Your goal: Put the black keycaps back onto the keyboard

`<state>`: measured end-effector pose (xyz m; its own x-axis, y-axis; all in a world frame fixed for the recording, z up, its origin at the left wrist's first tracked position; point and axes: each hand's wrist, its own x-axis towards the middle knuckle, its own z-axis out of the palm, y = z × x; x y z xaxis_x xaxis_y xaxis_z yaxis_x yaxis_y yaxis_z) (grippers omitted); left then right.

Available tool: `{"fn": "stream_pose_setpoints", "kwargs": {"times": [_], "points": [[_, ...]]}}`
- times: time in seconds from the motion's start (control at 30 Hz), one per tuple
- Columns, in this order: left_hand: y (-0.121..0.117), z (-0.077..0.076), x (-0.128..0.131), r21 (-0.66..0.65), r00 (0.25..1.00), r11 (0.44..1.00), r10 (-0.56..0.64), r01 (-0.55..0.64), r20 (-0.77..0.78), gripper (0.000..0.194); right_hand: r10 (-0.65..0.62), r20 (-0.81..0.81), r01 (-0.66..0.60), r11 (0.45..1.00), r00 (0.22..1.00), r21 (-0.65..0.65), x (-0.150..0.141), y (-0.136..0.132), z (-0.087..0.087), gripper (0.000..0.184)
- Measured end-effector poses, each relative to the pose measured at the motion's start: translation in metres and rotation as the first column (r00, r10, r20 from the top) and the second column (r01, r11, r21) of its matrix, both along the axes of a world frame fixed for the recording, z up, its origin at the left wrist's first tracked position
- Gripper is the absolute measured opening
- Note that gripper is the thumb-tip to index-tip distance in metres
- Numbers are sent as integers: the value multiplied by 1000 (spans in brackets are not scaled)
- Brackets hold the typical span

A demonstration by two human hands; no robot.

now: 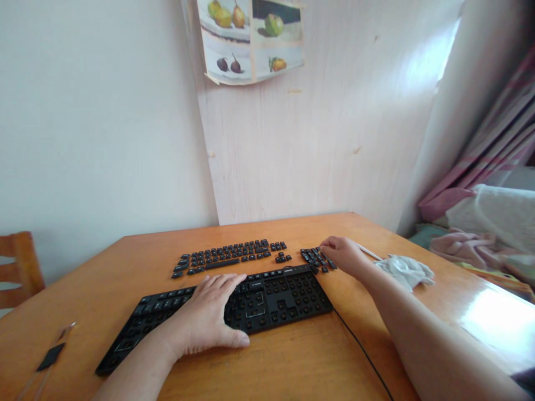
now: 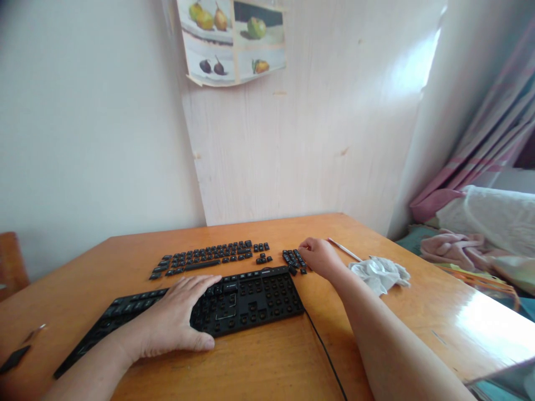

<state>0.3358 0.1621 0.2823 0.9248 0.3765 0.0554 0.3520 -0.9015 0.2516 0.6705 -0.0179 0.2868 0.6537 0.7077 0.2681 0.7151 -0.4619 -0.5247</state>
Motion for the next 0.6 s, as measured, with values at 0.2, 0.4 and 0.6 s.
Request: {"fn": "stream_pose_setpoints", "kwargs": {"times": [0.2, 0.4, 0.6], "points": [[0, 0, -3, -5, 1000, 1000, 3, -3, 9, 111, 78, 8, -77, 995, 997, -60, -4, -1, -2, 17], [3, 0, -4, -10, 1000, 1000, -22, 21, -15, 115, 116, 20, -112, 984, 993, -136, -5, 3, -10, 14], [5, 0, -5, -25, 1000, 1000, -17, 17, -15, 113, 96, 34, -87, 974, 995, -207, -8, 8, -18, 16]]}}
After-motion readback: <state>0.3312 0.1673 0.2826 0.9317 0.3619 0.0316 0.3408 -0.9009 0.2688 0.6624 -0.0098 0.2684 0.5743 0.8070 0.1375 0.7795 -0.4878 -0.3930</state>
